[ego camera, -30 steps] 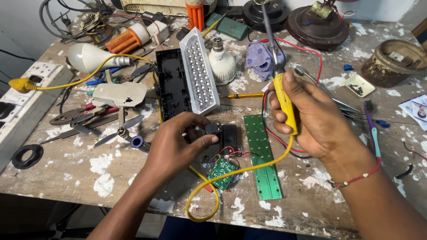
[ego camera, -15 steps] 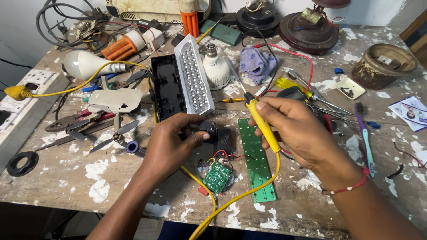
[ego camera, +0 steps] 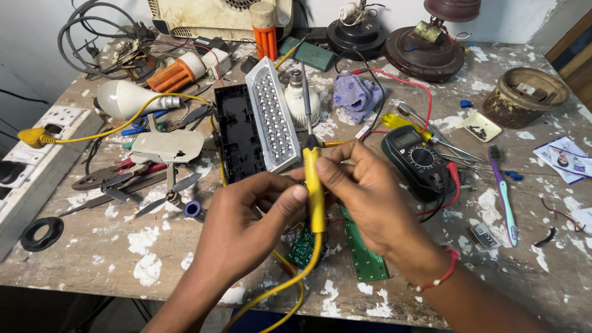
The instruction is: The person repairs an LED light fixture on a cluttered workbench. They disassemble the fixture, remove a green LED strip and circuit boards, use a screwdriver on a small component, then solder wires and connections with a soldering iron while holding parts steady, repositioning the boards and components as they work.
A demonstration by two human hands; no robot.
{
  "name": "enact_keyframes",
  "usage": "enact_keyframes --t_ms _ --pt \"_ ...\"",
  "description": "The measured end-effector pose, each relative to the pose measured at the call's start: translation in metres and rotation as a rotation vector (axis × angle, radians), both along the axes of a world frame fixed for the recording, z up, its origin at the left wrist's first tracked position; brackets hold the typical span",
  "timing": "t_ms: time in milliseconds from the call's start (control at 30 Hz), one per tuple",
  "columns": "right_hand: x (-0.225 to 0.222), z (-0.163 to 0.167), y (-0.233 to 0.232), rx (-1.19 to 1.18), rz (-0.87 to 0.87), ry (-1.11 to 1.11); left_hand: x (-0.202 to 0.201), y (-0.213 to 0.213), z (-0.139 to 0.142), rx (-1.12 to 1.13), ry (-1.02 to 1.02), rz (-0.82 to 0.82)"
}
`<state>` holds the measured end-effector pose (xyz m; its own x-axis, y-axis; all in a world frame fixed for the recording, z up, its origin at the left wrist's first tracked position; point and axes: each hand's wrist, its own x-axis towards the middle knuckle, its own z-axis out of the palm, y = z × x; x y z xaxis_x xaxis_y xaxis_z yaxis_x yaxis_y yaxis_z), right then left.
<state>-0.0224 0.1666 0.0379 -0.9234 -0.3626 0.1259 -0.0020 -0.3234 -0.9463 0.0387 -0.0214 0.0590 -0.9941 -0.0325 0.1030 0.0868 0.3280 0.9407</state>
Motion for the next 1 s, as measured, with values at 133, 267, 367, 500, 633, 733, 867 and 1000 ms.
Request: enact_keyframes --t_ms 133,267,367,500,633,733,867,1000 --pt "0.016 -0.007 -0.024 -0.136 -0.029 -0.032 -0.001 0.002 0.006 0.235 -0.108 -0.079" --pt "0.024 -0.012 -0.035 0.003 -0.128 0.063 0.003 -0.004 0.004 0.298 -0.135 -0.047" --pt "0.029 -0.005 -0.026 0.308 -0.219 0.466 0.006 -0.008 0.007 0.238 -0.106 -0.010" --pt "0.035 0.009 -0.008 0.743 -0.362 1.140 0.009 -0.002 0.013 0.129 -0.062 -0.014" --pt "0.029 0.016 0.006 0.770 -0.365 1.337 0.012 0.009 0.017 0.094 -0.151 -0.038" --pt "0.024 0.014 0.016 0.773 -0.451 1.356 0.016 0.012 0.017 0.271 -0.195 -0.119" --pt "0.014 0.007 0.028 0.707 -0.573 1.235 0.027 0.004 0.017 0.168 -0.151 -0.353" --pt "-0.002 0.002 0.042 0.562 -0.604 1.016 0.045 -0.011 0.025 0.068 -0.083 -0.698"
